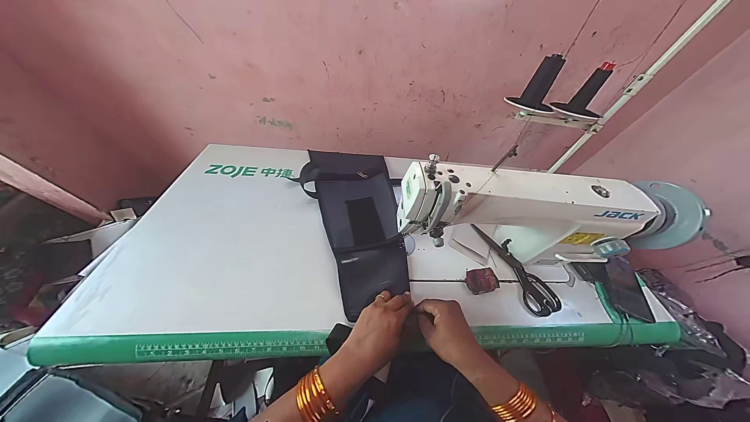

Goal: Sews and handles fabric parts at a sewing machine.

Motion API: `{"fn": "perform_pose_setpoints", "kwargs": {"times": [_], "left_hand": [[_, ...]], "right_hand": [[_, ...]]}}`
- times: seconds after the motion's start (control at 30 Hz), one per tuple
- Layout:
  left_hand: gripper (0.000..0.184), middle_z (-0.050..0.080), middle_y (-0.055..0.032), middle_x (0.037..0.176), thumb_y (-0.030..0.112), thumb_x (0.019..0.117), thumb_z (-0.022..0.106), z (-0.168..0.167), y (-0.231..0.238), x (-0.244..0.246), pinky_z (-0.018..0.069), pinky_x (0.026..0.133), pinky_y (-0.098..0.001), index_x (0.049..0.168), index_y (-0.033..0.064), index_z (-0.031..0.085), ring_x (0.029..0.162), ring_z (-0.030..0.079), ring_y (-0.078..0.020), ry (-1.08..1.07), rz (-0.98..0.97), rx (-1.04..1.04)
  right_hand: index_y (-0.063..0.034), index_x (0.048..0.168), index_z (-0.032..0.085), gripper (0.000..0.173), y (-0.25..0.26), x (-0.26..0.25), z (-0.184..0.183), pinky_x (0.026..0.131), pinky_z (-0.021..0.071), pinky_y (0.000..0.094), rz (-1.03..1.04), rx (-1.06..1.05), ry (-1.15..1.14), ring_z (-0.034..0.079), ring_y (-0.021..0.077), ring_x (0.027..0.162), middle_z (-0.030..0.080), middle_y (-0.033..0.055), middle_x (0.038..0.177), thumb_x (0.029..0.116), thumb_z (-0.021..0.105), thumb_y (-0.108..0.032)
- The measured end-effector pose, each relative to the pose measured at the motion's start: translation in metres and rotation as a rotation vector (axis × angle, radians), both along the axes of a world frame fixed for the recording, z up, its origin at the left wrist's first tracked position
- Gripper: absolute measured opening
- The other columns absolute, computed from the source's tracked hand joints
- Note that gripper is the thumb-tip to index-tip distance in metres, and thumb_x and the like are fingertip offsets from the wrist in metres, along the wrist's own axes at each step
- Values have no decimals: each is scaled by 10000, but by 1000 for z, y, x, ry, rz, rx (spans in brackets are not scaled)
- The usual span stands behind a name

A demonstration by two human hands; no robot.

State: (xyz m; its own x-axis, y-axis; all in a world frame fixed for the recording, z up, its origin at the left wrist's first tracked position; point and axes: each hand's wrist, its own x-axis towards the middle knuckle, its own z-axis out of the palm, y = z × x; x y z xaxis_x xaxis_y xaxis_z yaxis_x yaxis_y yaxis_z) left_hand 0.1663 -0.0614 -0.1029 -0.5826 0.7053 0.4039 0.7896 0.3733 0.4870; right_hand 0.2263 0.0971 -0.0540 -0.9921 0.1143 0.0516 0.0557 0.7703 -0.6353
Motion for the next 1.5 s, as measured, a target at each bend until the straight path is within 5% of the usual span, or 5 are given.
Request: {"fn": "perform_pose_setpoints", "kwargs": {"times": [0.1,0.23,1.27,1.37,1.5], "left_hand": [[274,772,-91,1148,10,798,644,-10,-2,-1,601,753,-400,1017,50,803,919,750,-289,123,1,81],[295,785,-68,1111,30,812,589,-17,-2,-2,594,720,-360,998,74,815,859,753,-243,189,-10,136],[144,759,-145,1041,24,875,634,2,21,-138,559,950,-381,861,4,776,1037,720,-277,-12,-50,175],[136,751,-160,1059,35,888,653,7,25,-142,546,976,-396,905,-10,780,1055,712,-290,-61,7,162],[165,726,-189,1094,63,916,624,11,32,-141,534,984,-410,946,-36,753,1081,694,-317,-87,123,73]], "right_hand": [[11,966,789,238,18,-30,-10,730,596,342,86,130,344,712,225,805,728,134,898,840,588,9],[89,1079,749,306,30,-74,-34,1086,495,417,310,207,409,644,377,1241,691,249,1258,870,529,130],[-10,906,767,253,75,-49,-31,978,532,235,124,27,673,696,131,1078,762,104,1048,900,517,-46],[13,919,767,270,115,-22,-10,873,578,281,-60,190,627,723,176,976,759,142,1024,898,509,-67],[124,1088,716,337,161,13,23,891,510,663,-306,487,168,659,534,1038,680,344,1092,788,575,186]]}}
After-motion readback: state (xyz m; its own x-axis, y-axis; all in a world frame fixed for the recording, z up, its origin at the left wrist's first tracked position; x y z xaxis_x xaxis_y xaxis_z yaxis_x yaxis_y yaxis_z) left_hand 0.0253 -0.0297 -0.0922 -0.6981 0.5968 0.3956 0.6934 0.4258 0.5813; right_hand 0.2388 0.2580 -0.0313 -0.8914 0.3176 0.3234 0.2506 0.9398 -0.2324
